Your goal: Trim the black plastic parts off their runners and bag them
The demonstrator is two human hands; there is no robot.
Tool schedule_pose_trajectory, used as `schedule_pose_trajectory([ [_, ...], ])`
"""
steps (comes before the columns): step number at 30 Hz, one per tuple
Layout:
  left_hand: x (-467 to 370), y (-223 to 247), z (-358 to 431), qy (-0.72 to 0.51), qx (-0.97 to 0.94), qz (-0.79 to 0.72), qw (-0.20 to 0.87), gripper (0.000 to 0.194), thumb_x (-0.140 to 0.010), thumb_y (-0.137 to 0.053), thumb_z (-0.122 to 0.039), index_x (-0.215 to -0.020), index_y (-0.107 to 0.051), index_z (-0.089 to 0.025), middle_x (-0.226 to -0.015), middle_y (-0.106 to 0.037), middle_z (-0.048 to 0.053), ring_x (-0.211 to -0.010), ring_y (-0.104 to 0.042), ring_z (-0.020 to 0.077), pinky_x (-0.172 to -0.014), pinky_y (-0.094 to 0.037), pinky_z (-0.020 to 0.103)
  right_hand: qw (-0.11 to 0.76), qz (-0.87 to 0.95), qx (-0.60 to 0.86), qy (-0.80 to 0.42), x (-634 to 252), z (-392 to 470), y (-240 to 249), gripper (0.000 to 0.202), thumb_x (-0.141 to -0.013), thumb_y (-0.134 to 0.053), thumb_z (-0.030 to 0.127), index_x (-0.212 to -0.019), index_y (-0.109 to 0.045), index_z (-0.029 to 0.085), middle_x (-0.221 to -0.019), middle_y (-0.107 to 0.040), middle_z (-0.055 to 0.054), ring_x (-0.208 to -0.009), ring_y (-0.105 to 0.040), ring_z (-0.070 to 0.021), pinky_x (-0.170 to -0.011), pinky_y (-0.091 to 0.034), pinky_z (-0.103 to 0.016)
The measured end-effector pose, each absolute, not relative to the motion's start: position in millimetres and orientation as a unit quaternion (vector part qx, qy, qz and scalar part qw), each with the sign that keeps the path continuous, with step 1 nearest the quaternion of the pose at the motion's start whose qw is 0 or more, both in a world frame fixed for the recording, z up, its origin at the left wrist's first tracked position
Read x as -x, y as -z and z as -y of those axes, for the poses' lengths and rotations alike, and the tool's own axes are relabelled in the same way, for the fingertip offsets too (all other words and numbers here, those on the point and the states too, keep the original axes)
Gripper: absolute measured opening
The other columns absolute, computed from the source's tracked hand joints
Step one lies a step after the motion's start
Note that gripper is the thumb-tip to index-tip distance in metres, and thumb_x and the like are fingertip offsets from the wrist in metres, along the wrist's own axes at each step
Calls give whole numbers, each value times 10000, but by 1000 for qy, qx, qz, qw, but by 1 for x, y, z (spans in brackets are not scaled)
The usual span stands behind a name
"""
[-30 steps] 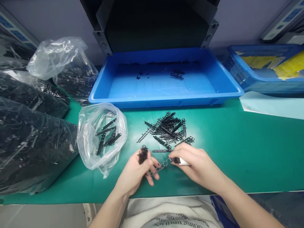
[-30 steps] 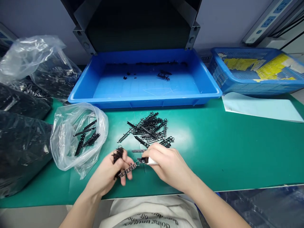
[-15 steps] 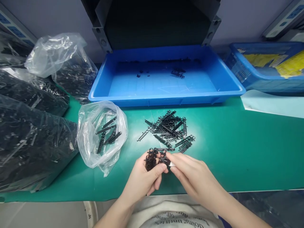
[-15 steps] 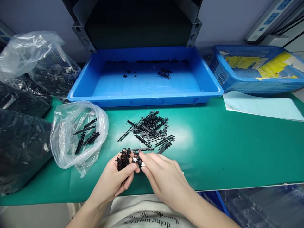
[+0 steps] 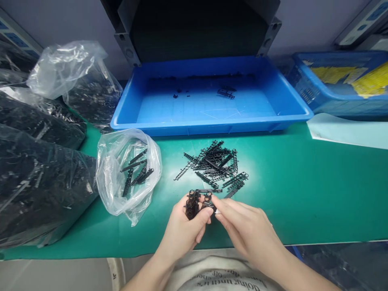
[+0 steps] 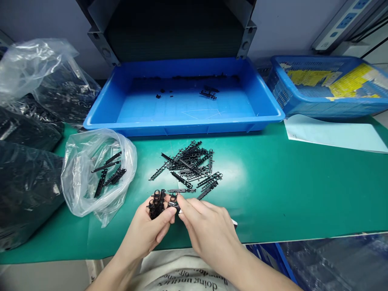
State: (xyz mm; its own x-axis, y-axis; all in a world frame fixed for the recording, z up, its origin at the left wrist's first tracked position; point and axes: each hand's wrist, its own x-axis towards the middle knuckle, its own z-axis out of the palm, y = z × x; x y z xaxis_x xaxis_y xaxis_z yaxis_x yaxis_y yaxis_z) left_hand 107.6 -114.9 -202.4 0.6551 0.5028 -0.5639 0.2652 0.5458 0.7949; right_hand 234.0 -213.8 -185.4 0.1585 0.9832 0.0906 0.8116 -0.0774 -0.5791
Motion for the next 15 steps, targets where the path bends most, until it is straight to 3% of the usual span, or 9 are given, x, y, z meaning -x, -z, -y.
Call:
schedule_pose_trajectory([
  [10,-110,204,121,-67,-456,-441,770,287,-787,-549,-430,-680,-467,-176,-328,-378,-93,-238,-211,26,-267,-137,139,293,593,745,-93,-229,211,200,315,-947,-311,204,-1213,-466,136,-879,-646,-58,-711,-606,-148,-558,-440,-240],
  [15,-109,199,115,-107,-475,-471,735,358,-734,-604,-435,-579,-421,-168,-385,-364,-79,-345,-289,33,-348,-217,141,169,559,810,-58,-251,197,201,287,-923,-392,364,-1038,-569,170,-816,-636,-47,-611,-615,-169,-436,-373,-248],
])
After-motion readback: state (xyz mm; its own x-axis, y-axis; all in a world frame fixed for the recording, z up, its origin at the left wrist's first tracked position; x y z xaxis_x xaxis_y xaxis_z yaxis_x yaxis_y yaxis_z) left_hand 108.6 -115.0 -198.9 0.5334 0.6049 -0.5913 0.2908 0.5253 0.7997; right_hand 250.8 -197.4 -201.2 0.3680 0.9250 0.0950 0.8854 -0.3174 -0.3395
